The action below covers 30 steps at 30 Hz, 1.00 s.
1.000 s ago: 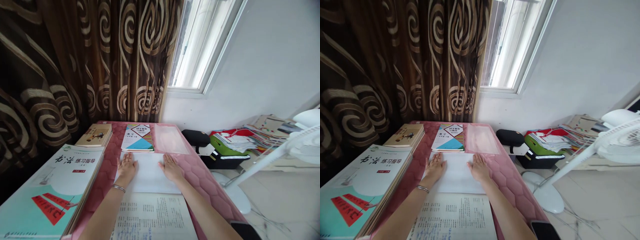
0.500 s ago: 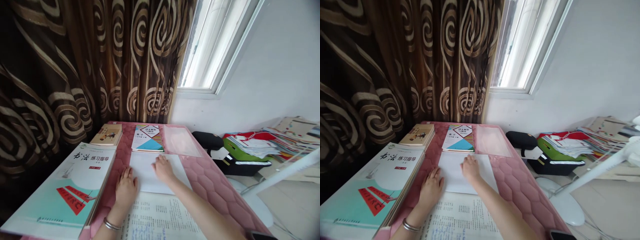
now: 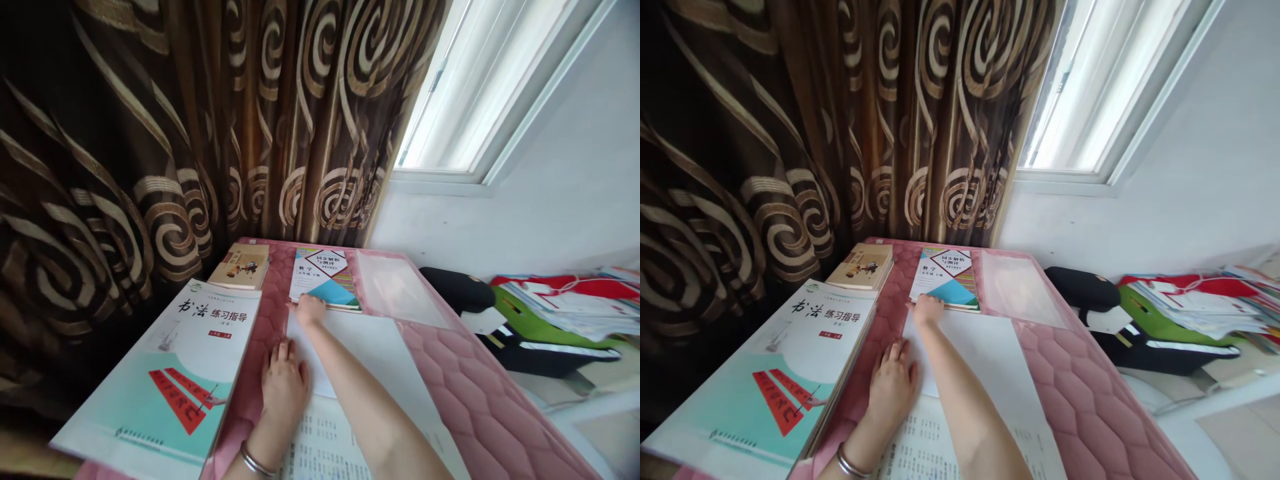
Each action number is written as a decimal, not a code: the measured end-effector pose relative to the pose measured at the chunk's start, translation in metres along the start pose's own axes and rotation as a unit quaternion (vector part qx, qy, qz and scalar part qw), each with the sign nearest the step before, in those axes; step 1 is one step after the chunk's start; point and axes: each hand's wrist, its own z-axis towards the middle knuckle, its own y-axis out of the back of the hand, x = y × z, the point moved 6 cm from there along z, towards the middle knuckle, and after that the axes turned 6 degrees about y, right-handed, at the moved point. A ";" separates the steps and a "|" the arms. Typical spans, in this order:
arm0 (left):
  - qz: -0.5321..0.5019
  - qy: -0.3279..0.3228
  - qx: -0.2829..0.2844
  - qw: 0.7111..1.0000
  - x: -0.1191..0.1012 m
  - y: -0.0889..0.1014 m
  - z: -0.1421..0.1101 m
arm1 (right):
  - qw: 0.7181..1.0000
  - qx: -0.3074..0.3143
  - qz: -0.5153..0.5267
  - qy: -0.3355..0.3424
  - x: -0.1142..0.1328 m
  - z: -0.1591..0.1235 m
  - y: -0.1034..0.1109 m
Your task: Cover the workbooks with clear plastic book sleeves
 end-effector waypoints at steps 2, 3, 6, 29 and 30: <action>-0.002 0.001 0.000 1.000 0.000 0.000 0.000 | 1.000 -0.005 -0.001 0.000 0.002 -0.002 -0.002; -0.004 0.001 0.001 1.000 0.001 0.000 0.000 | 1.000 -0.004 0.000 0.003 0.002 -0.005 -0.002; -0.010 0.003 0.000 1.000 0.002 -0.001 -0.001 | 0.999 0.020 0.013 0.027 0.000 -0.020 -0.004; 0.006 -0.014 -0.022 1.000 0.001 0.003 -0.001 | 0.981 0.000 0.037 0.190 0.001 -0.061 -0.005; 0.008 -0.018 -0.024 1.000 0.001 0.003 -0.001 | 0.976 0.013 0.040 0.214 -0.008 -0.072 -0.006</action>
